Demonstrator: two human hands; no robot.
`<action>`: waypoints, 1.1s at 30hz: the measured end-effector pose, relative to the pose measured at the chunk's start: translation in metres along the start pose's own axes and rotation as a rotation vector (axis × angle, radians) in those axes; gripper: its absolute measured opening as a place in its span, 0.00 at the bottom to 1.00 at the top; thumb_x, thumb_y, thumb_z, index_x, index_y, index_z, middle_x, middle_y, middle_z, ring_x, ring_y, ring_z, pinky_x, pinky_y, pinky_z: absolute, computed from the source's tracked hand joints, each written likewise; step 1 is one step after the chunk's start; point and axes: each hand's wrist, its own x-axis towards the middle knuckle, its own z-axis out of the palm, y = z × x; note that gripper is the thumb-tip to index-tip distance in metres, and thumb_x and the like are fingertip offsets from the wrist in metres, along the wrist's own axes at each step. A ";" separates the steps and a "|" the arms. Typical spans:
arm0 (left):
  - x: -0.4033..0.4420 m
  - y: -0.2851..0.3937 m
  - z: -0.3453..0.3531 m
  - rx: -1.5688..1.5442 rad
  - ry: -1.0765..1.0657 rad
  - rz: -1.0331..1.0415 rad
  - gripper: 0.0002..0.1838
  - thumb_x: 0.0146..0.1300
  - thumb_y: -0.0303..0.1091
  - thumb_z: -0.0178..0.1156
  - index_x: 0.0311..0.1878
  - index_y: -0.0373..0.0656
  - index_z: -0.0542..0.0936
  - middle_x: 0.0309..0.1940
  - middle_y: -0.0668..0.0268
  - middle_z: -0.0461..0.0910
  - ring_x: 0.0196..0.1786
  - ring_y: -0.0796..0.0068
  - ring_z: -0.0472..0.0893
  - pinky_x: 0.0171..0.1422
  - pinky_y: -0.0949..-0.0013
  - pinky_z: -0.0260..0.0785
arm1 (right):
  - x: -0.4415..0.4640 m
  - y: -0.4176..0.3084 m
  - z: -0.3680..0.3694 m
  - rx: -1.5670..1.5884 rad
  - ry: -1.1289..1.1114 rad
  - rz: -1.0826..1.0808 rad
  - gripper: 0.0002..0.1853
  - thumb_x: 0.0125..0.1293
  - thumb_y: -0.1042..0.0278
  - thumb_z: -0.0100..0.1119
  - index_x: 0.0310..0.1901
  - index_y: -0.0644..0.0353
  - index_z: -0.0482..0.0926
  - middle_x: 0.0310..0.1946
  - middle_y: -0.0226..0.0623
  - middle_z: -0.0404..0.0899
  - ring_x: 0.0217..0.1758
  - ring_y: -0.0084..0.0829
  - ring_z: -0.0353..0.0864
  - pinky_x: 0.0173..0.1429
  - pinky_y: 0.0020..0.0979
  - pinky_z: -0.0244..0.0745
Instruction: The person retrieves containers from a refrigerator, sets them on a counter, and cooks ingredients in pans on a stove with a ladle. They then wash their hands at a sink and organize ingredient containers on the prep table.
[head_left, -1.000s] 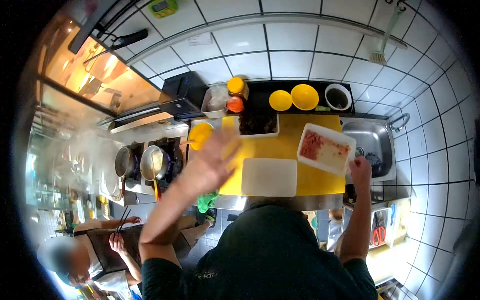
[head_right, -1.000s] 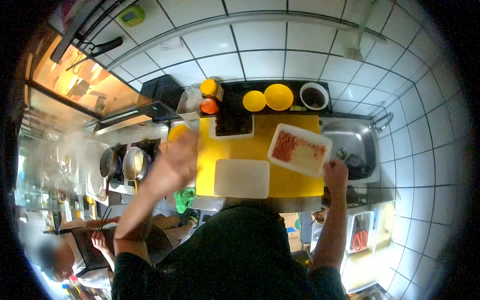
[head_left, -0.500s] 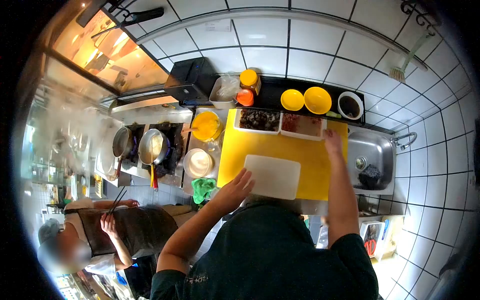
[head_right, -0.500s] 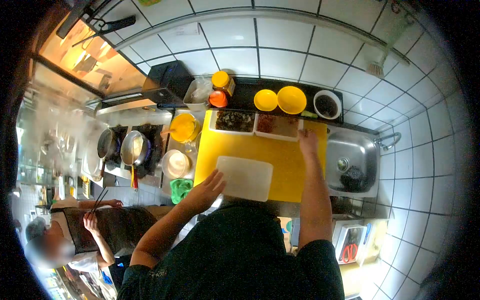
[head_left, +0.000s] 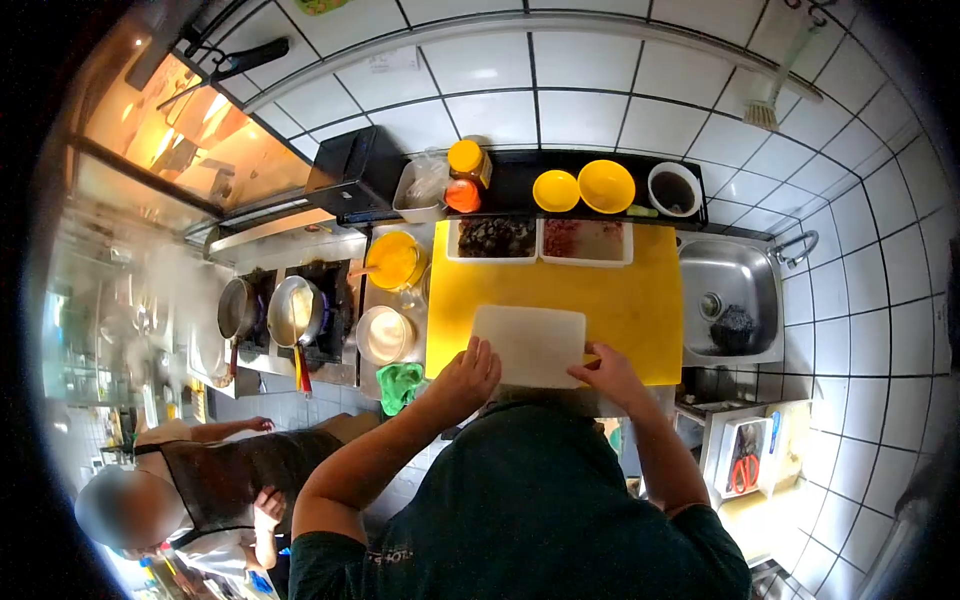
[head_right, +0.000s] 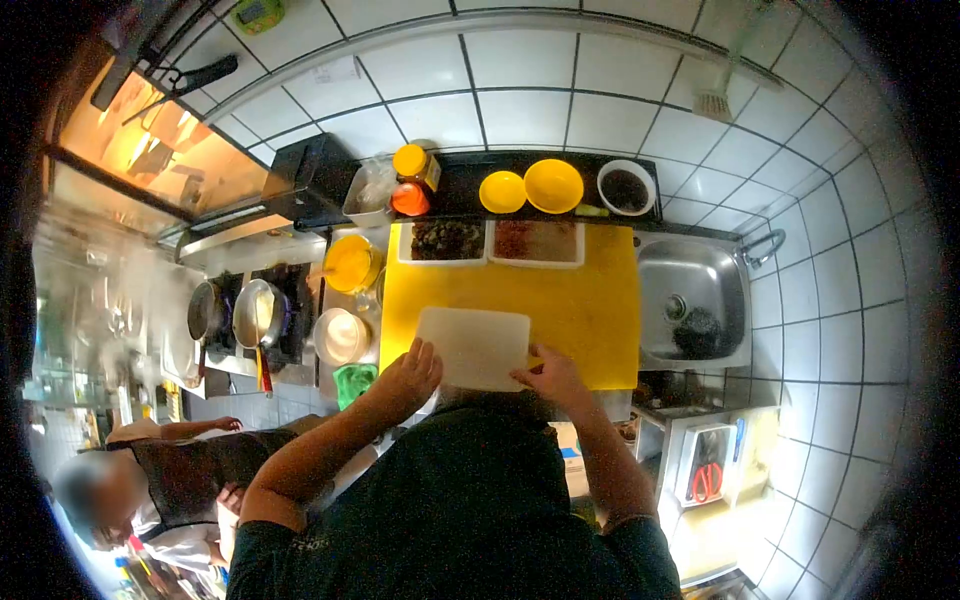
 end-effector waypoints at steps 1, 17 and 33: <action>-0.001 -0.001 -0.002 0.026 0.003 -0.001 0.23 0.65 0.30 0.58 0.61 0.27 0.73 0.63 0.37 0.72 0.68 0.37 0.73 0.69 0.51 0.73 | 0.002 0.008 0.005 0.183 0.046 0.041 0.24 0.70 0.58 0.65 0.61 0.64 0.77 0.52 0.47 0.83 0.49 0.35 0.84 0.50 0.39 0.81; -0.009 -0.170 -0.338 0.209 1.535 -0.465 0.18 0.63 0.12 0.51 0.55 0.33 0.79 0.53 0.54 0.84 0.56 0.53 0.83 0.61 0.60 0.74 | -0.004 0.023 0.002 -0.220 0.394 -0.222 0.10 0.59 0.68 0.65 0.33 0.66 0.78 0.26 0.50 0.79 0.31 0.49 0.81 0.37 0.45 0.74; 0.054 -0.179 -0.291 0.084 1.076 -0.181 0.27 0.65 0.35 0.66 0.66 0.39 0.74 0.62 0.52 0.76 0.66 0.52 0.73 0.71 0.51 0.63 | -0.032 0.172 -0.190 -0.111 0.859 0.132 0.12 0.66 0.67 0.61 0.31 0.65 0.71 0.24 0.38 0.67 0.28 0.33 0.66 0.36 0.40 0.66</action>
